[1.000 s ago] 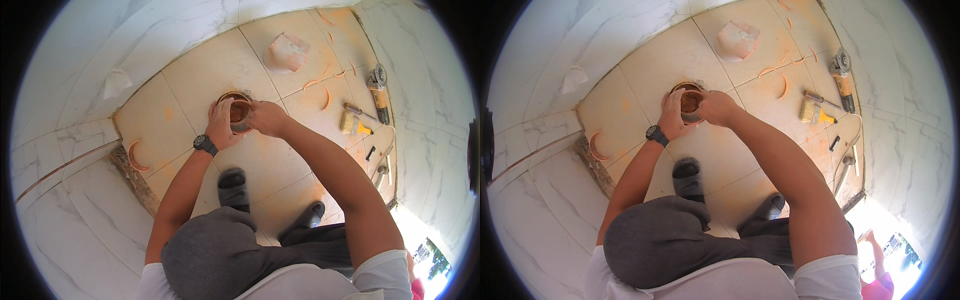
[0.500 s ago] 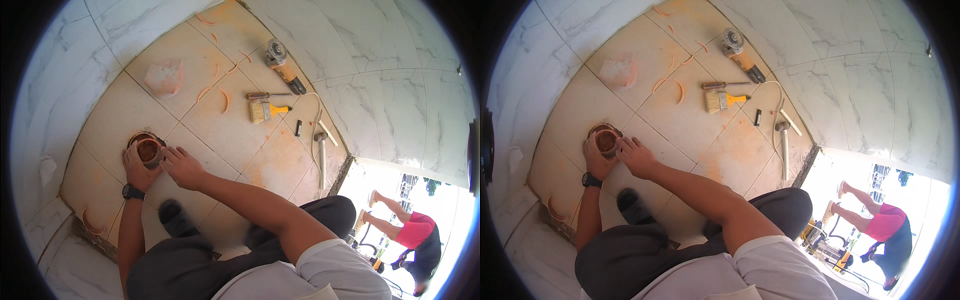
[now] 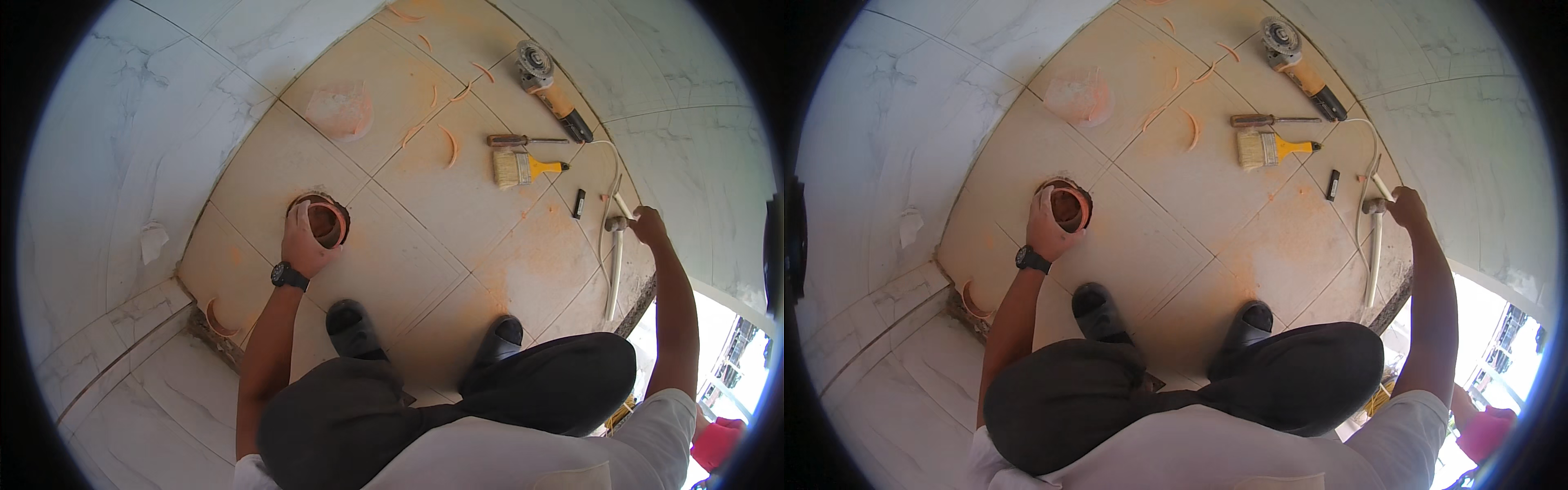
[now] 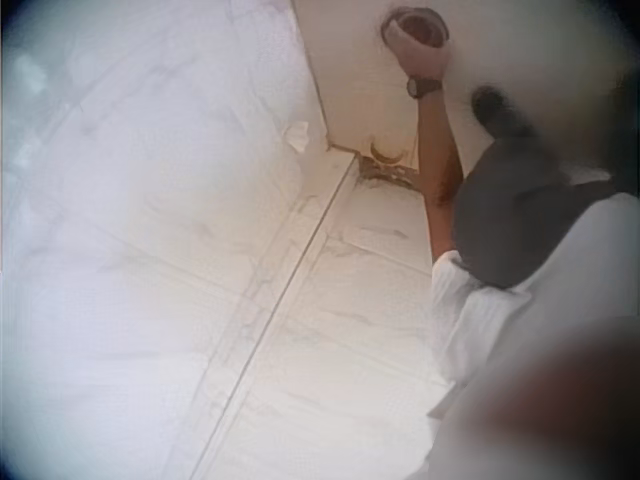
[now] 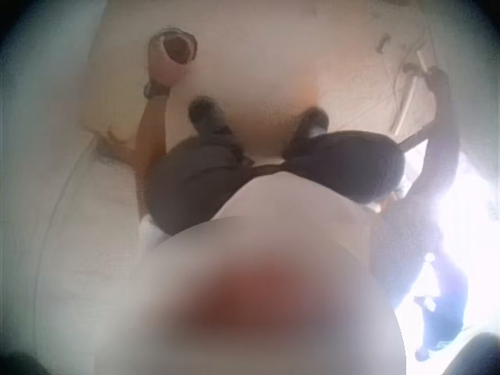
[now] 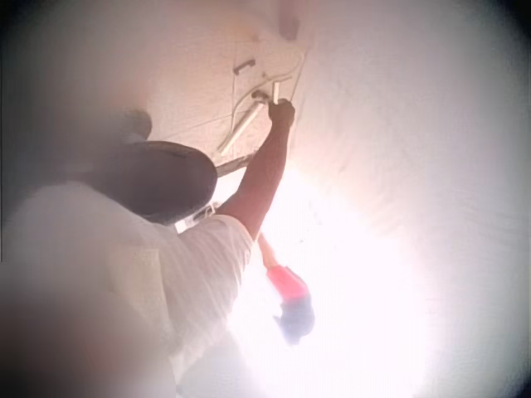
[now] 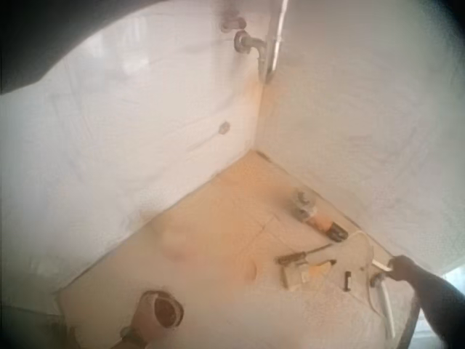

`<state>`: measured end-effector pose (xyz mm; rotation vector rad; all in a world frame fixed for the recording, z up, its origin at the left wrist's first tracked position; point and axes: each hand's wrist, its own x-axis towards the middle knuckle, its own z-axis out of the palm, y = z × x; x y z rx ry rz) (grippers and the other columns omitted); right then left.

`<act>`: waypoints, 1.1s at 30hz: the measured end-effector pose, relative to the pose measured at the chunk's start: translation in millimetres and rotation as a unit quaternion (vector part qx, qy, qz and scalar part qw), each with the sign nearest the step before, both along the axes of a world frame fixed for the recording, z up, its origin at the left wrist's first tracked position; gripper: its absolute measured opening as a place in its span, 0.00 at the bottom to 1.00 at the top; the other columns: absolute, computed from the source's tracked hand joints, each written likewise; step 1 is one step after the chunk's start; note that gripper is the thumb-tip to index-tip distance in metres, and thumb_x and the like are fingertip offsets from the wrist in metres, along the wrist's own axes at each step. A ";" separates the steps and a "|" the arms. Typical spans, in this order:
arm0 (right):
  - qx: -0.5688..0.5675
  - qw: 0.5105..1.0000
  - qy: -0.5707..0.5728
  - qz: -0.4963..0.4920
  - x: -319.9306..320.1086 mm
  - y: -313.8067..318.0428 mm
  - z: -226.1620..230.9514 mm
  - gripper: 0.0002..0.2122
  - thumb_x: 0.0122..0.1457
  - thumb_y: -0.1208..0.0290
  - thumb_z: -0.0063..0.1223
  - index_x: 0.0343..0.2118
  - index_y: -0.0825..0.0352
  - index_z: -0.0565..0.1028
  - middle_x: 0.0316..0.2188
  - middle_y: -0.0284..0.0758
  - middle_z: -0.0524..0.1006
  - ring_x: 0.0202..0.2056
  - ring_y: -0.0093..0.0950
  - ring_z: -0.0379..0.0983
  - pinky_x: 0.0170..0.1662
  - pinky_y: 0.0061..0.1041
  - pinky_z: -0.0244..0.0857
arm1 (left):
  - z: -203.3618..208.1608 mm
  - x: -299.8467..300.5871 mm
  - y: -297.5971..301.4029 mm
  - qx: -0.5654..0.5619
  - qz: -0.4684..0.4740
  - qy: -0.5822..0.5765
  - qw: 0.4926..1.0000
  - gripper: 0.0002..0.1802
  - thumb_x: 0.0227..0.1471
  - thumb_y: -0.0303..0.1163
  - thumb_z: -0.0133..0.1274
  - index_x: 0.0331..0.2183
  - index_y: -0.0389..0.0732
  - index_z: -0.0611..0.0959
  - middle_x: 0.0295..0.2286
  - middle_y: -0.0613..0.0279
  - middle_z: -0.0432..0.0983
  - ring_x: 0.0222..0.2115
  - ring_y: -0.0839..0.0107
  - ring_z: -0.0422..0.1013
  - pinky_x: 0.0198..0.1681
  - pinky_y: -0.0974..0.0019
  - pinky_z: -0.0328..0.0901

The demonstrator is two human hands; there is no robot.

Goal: The person uses an angle grinder to cut a circular hole in the tiled floor, then inserts a terracotta pipe segment into the opening. They use a hammer to tap the pipe into place and continue adjusting the fit.

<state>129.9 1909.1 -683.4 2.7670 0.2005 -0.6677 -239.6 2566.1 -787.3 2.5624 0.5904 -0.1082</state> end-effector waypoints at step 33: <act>0.228 0.953 -0.179 -0.092 -70.2 -104.9 -118.8 0.20 0.55 0.62 0.59 0.45 0.69 0.71 0.28 0.51 0.76 0.33 0.53 0.75 0.37 0.48 0.67 | 59.4 -153.6 6.2 0.166 -0.055 0.222 0.959 0.51 0.44 0.44 0.69 0.65 0.43 0.63 0.66 0.43 0.50 0.67 0.41 0.45 0.67 0.37 0.44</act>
